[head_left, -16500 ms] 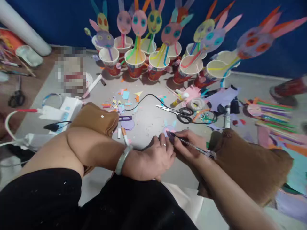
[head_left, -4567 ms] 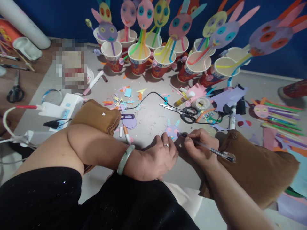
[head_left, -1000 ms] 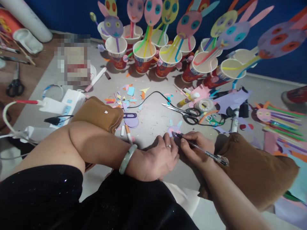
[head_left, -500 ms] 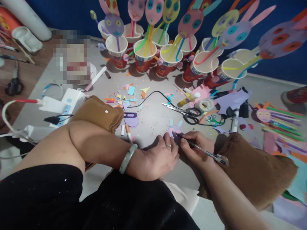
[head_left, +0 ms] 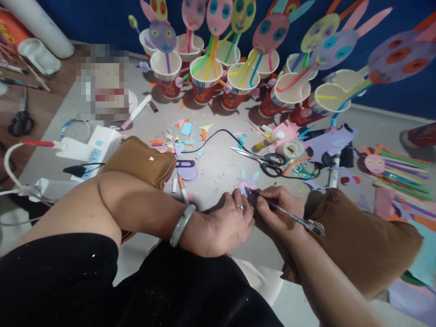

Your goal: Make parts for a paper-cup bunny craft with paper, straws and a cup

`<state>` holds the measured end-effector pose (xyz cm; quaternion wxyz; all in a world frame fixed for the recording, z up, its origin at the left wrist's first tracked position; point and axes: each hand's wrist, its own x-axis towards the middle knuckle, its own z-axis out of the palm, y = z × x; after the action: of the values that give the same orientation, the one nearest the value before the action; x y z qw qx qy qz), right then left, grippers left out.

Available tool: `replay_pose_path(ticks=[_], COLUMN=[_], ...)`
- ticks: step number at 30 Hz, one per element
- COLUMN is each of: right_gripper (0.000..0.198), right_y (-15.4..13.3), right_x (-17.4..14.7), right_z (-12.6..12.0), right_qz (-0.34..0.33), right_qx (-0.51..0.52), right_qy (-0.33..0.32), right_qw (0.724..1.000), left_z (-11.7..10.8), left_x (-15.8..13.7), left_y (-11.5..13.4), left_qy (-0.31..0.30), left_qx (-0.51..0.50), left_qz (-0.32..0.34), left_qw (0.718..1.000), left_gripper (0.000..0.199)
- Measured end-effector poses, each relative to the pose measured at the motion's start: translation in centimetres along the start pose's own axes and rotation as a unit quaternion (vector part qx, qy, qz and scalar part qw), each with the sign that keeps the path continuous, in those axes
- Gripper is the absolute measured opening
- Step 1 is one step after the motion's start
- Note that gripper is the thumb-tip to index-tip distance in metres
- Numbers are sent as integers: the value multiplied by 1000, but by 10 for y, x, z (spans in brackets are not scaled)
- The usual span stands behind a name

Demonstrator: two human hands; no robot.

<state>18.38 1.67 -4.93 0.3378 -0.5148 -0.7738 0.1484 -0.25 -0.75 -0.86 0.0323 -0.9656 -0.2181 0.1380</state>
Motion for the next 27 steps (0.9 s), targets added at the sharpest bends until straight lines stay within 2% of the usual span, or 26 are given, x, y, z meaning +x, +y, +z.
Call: replay_pose_path(ticks=[13, 22, 27], right_gripper=[6, 5, 4], right_y=[-2, 0, -3], right_x=[0, -1, 0], right_z=[-1, -1, -1], right_qz=[13, 19, 10], right_qx=[-12, -5, -7], right_qy=[2, -1, -1], right_qw=[1000, 1000, 1000], left_z=[-1, 6, 3], left_x=[1, 1, 1], left_y=[0, 2, 2], left_qy=[-10, 22, 4], left_qx=[-4, 2, 5], left_qz=[0, -2, -5], left_qw=[1000, 1000, 1000], left_gripper=[104, 104, 104])
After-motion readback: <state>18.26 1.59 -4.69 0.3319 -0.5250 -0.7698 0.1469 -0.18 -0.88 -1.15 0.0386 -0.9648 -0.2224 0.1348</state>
